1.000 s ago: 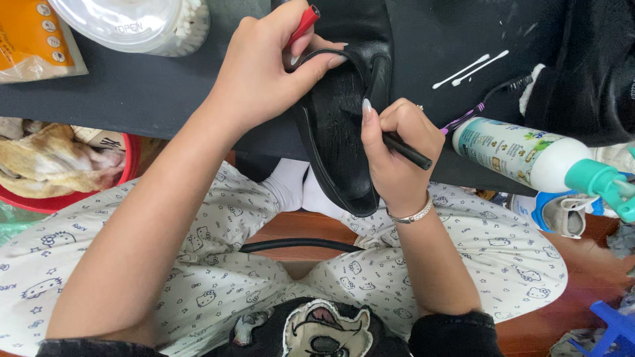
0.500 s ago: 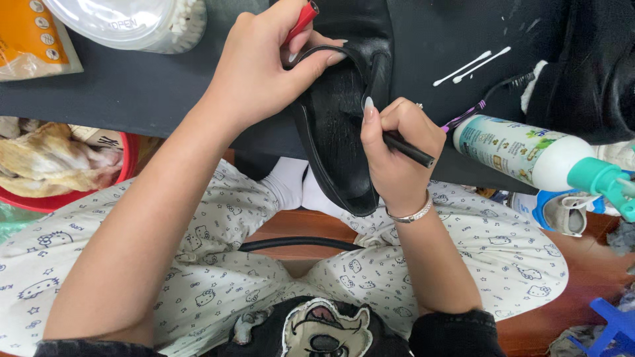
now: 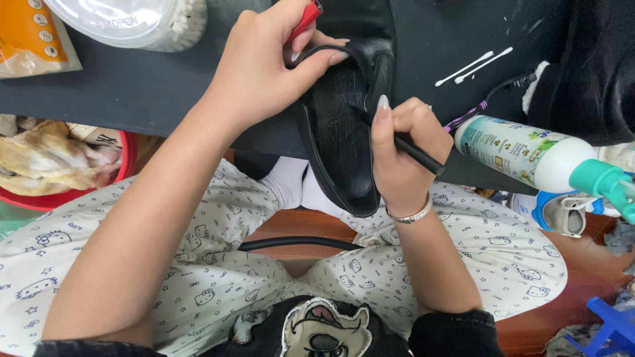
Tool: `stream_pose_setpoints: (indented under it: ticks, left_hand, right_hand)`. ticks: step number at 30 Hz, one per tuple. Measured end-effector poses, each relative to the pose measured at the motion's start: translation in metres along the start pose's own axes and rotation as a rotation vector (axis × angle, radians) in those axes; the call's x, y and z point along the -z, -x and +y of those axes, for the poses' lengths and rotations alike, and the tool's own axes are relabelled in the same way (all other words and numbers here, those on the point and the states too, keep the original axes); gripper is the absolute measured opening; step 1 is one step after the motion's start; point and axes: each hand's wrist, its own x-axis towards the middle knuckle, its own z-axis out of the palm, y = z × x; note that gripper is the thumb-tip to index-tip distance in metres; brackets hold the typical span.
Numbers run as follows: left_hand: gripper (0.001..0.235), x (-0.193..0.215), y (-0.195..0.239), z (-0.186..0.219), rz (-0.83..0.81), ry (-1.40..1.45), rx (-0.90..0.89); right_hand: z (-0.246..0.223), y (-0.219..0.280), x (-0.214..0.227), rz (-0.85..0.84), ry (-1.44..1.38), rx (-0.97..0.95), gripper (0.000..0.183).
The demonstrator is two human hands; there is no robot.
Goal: The person cleans a black leather shoe using a small brush and a cloth. They apply a cleaning solution, scrub the shoe's surface, and wipe it with a cloth.
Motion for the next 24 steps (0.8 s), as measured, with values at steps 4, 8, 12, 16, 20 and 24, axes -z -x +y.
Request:
stream_pose_setpoints:
  ticks: [4,8,12,16,20,24]
  left_hand:
    - [0.035,-0.003,0.0,0.002,0.018,-0.009,0.005]
    - [0.035,-0.002,-0.003,0.005,0.026,-0.011,0.013]
    - [0.034,-0.001,-0.004,0.011,0.04,-0.029,-0.01]
    - [0.037,0.0,-0.005,0.012,0.022,-0.099,0.089]
    - [0.038,0.0,-0.004,0.01,0.051,-0.078,-0.026]
    - [0.037,-0.001,-0.003,0.006,0.038,-0.088,0.011]
  right_hand:
    - [-0.007,-0.004,0.0,-0.028,0.017,-0.002,0.03]
    - [-0.012,-0.01,0.002,-0.073,0.1,0.064,0.031]
    - [-0.015,-0.013,0.002,-0.106,0.11,0.061,0.031]
    - [-0.017,-0.013,0.0,-0.103,0.102,0.032,0.031]
    - [-0.018,-0.014,0.0,-0.118,0.139,0.043,0.032]
    - [-0.019,-0.015,0.0,-0.127,0.138,0.051,0.032]
